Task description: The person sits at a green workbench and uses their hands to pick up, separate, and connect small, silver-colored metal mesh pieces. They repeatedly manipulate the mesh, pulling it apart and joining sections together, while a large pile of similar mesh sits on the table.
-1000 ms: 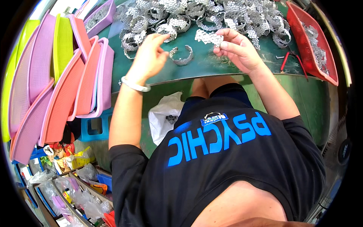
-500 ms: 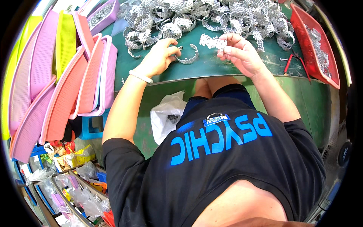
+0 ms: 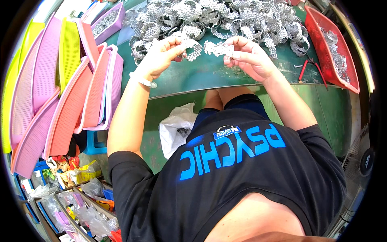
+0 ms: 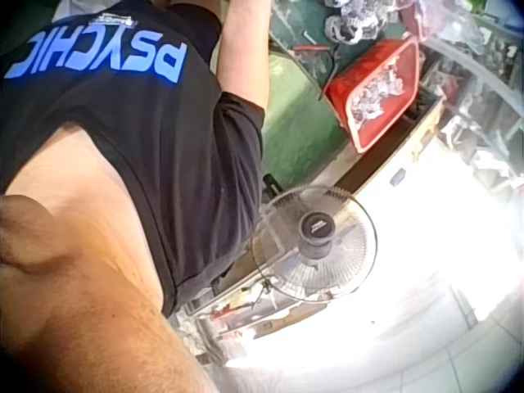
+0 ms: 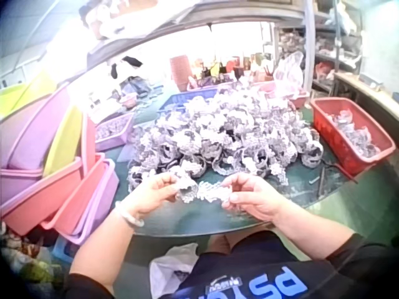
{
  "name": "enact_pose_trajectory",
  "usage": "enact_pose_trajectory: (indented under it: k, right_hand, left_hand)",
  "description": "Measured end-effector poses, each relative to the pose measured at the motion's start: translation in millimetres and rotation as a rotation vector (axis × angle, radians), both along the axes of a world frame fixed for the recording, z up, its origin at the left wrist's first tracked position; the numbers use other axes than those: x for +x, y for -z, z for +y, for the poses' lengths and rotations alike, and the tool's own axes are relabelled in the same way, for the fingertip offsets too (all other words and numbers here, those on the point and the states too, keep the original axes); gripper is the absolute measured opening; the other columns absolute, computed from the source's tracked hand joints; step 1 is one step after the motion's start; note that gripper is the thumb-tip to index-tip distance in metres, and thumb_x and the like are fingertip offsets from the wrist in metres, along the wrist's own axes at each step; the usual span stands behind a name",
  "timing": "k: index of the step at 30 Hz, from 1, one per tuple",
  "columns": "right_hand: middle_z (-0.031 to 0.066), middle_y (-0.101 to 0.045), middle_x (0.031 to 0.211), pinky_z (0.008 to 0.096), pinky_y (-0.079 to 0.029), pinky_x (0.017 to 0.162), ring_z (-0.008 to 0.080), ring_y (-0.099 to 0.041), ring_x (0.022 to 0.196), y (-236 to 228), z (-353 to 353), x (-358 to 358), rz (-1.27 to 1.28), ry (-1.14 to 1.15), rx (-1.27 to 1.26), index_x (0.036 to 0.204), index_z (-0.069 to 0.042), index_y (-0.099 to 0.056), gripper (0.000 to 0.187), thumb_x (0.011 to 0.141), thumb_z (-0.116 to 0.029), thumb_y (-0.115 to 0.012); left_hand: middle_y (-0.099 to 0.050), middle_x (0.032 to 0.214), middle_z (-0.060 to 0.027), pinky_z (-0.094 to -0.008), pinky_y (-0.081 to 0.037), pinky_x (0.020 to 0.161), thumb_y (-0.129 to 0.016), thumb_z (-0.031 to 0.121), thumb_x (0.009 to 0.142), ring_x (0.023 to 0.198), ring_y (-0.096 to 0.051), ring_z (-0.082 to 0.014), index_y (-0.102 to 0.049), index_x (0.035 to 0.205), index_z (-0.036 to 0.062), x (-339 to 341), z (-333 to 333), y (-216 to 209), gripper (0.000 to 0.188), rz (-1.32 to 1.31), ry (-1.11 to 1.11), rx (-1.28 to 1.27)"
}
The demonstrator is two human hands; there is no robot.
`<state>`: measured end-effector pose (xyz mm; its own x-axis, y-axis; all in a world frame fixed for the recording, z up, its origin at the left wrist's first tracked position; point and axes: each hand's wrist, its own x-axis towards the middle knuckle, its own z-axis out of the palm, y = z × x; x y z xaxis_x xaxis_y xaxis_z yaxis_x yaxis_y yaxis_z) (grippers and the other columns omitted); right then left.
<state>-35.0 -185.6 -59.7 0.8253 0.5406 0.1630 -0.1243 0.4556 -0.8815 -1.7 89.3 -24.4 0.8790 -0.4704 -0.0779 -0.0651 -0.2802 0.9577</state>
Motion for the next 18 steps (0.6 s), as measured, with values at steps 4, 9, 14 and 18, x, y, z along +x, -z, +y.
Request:
enact_pose_trajectory:
  k: [4,9,14,18]
  right_hand:
    - [0.0052,-0.06,0.086,0.024,-0.047,0.072,0.012,-0.059,0.079,0.0,1.9,3.0,-0.012,-0.03,-0.007,0.109,-0.003,-0.054,0.031,0.081,-0.013,-0.063]
    - [0.0057,-0.061,0.087,0.0249,-0.048,0.073,0.0117,-0.059,0.079,4.5,1.2,2.2,0.008,-0.063,-0.015,0.108,-0.003,-0.054,0.03,0.082,-0.013,-0.062]
    - [0.0057,-0.061,0.086,0.0259,-0.048,0.072,0.0122,-0.06,0.079,8.8,3.9,0.5,0.032,-0.096,-0.011,0.107,-0.002,-0.054,0.029,0.081,-0.012,-0.062]
    - [0.0061,-0.061,0.086,0.0262,-0.048,0.071,0.0131,-0.06,0.078,9.0,5.3,0.4,0.062,-0.103,-0.021,0.107,-0.002,-0.054,0.028,0.081,-0.012,-0.062]
  left_hand:
    - [-0.061,0.093,-0.0039,-0.0303,-0.048,0.076,-0.053,0.021,0.09,0.088,-0.06,-0.0169,-0.057,0.101,0.0036,-4.6,-6.1,-6.8,0.021,0.229,-0.06,-0.254]
    - [-0.061,0.099,-0.0101,-0.0345,-0.048,0.078,-0.048,0.023,0.092,0.091,-0.06,-0.023,-0.055,0.107,-0.0004,-7.1,-3.9,-7.7,0.028,0.34,0.017,-0.389]
    - [-0.06,0.104,-0.0141,-0.0342,-0.048,0.079,-0.045,0.023,0.093,0.092,-0.06,-0.0233,-0.053,0.111,-0.0026,-8.6,-6.7,-8.8,0.032,0.36,0.062,-0.388]
    - [-0.062,0.103,-0.0112,-0.0294,-0.049,0.077,-0.045,0.026,0.093,0.092,-0.06,-0.0186,-0.055,0.112,-0.0024,-6.8,-8.8,-9.3,0.036,0.373,0.088,-0.348]
